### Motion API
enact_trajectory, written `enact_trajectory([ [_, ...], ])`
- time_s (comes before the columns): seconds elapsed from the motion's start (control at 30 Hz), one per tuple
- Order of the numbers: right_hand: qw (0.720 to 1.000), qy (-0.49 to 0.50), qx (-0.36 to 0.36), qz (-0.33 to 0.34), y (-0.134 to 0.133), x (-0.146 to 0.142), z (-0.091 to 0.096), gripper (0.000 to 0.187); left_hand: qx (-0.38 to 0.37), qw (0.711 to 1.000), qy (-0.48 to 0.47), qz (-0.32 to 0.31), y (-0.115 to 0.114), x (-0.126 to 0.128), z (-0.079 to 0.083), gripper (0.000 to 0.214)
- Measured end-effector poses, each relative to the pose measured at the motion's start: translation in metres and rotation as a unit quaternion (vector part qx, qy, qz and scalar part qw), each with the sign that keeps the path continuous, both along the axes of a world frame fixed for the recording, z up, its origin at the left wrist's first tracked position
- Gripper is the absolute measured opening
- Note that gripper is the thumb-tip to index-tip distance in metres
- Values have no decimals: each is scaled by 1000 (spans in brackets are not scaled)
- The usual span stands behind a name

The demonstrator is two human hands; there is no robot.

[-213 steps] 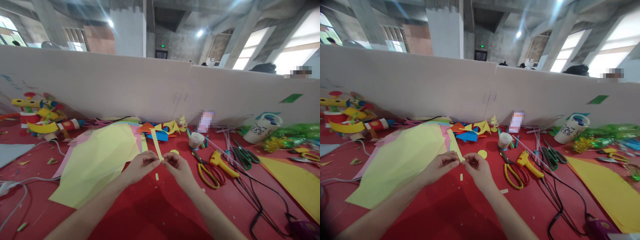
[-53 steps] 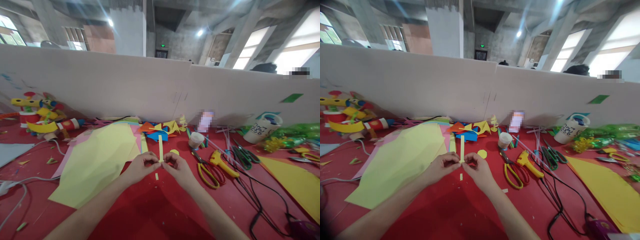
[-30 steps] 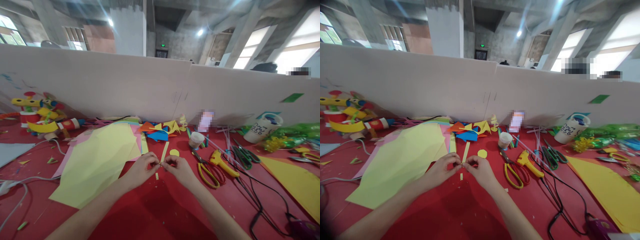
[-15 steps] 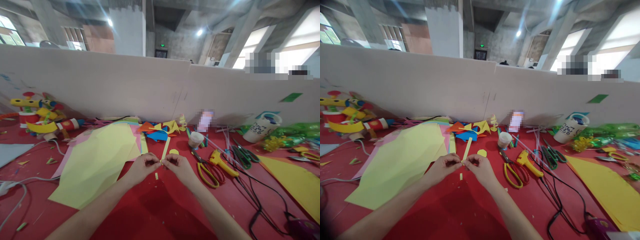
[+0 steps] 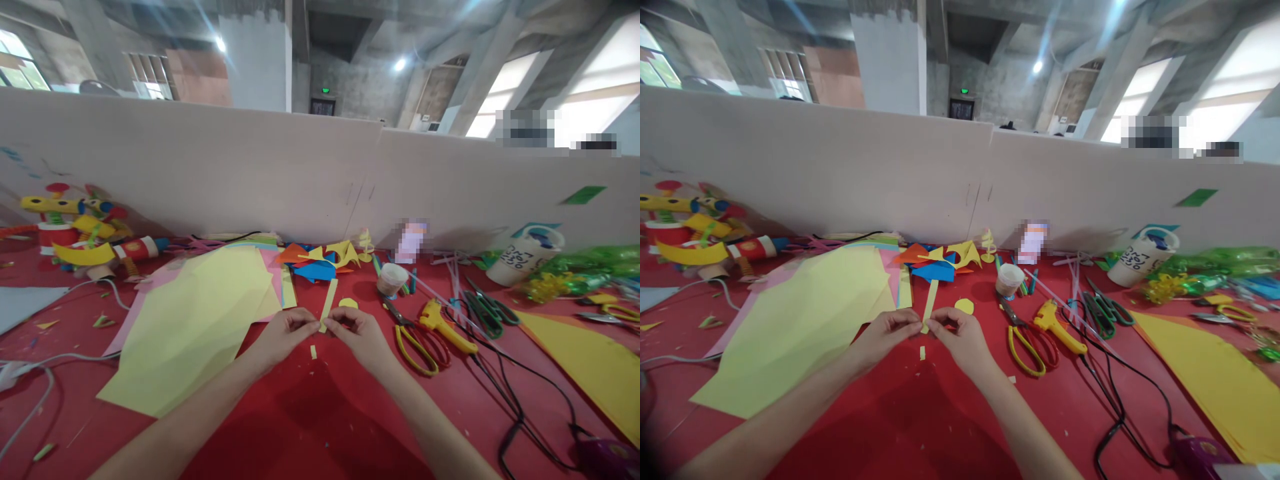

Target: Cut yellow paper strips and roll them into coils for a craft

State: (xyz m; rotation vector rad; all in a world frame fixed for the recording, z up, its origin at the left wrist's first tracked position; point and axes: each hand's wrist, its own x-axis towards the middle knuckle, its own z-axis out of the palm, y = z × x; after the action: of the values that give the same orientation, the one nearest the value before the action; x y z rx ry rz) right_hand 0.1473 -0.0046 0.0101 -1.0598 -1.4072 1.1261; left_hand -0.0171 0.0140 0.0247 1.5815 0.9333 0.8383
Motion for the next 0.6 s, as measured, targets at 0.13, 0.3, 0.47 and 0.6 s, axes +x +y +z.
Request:
enact_trajectory([
  [0.13,999,15,46,-12,1,4,-2,10,31,999,-3,17,0,0,2,20],
  [0.3,997,6,70,-27,0,5,-2,14,73,997,18,33,0,-1,5,22],
  [0.47,997,-16,68,-37,-2,1,0,8,103,994,40,24,-2,-1,5,20],
  [0.6,994,-2,104,-34,-3,2,-2,3,100,994,40,24,-3,0,5,22],
])
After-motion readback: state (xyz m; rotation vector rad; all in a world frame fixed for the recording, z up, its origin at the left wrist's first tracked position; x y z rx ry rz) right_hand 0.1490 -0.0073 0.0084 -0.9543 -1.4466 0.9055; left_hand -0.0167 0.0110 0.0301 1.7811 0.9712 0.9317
